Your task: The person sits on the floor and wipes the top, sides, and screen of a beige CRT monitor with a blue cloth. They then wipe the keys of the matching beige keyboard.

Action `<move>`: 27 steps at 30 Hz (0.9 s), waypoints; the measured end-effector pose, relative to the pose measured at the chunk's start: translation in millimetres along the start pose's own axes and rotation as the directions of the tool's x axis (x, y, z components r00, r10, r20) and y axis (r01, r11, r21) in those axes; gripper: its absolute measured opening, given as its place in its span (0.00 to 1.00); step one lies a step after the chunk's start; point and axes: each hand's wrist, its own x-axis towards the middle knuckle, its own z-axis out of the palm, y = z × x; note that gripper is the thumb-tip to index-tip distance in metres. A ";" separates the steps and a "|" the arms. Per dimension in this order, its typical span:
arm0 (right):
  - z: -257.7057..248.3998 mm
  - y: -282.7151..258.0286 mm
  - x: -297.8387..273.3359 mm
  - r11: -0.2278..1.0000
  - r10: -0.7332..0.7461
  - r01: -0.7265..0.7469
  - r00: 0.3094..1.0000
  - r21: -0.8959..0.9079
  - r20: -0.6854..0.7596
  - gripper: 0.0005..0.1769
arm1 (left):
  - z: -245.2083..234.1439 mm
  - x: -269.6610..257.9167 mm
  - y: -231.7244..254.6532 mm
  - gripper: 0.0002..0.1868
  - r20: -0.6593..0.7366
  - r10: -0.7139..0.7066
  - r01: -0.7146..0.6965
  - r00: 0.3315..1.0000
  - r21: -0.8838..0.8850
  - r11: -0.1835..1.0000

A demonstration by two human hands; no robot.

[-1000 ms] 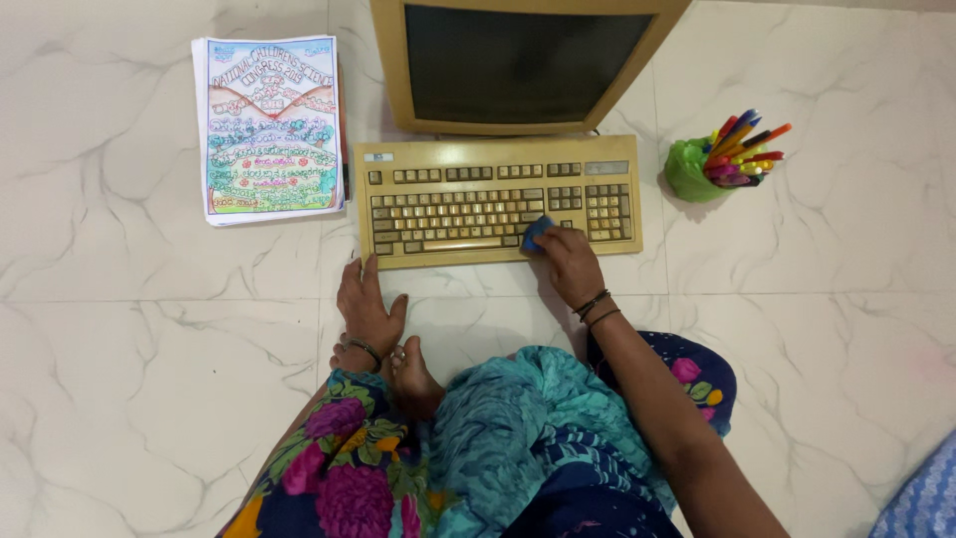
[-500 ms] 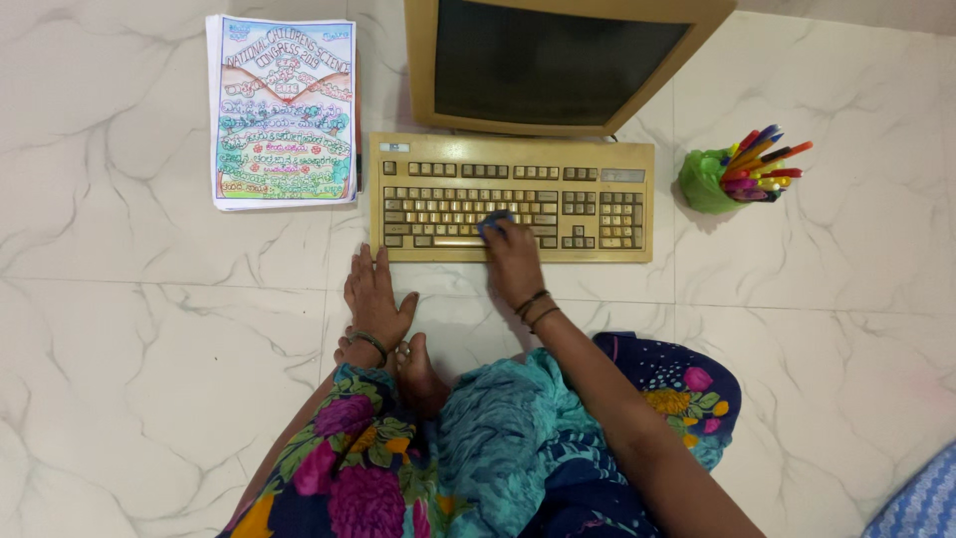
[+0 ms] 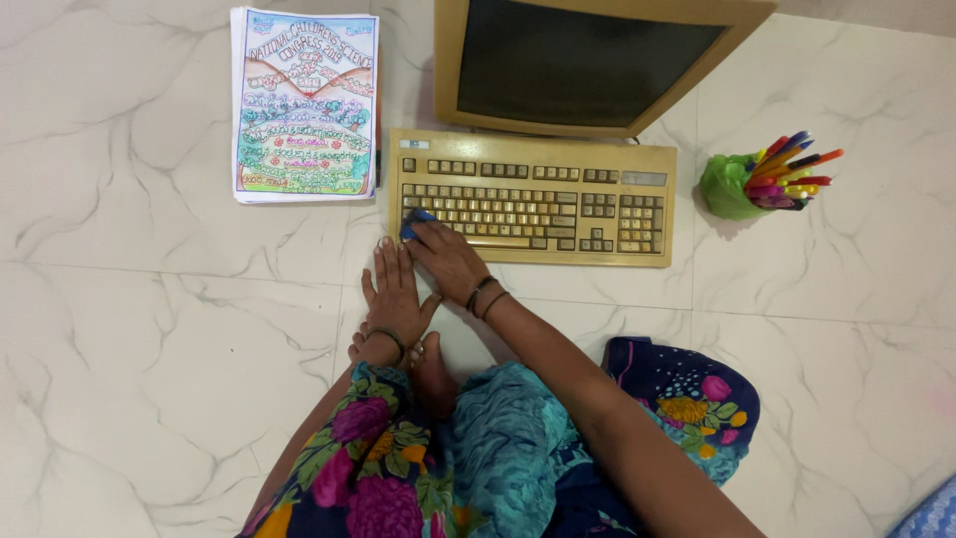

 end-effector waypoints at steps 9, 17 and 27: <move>-35.5 101.3 -82.0 0.981 0.173 -0.185 0.967 -0.050 -0.185 0.10 | -12.9 -1.6 9.8 0.54 0.113 -0.026 0.019 0.993 0.063 0.998; -83.3 151.8 -149.5 0.829 0.505 -0.558 0.729 0.026 -0.462 0.18 | -11.9 -0.3 10.0 0.53 0.118 -0.021 0.015 0.993 0.054 0.998; -28.6 96.0 -33.1 0.894 0.435 -0.437 0.798 0.097 -0.416 0.15 | -9.2 -2.2 6.4 0.54 0.064 0.005 -0.006 0.998 0.009 1.000</move>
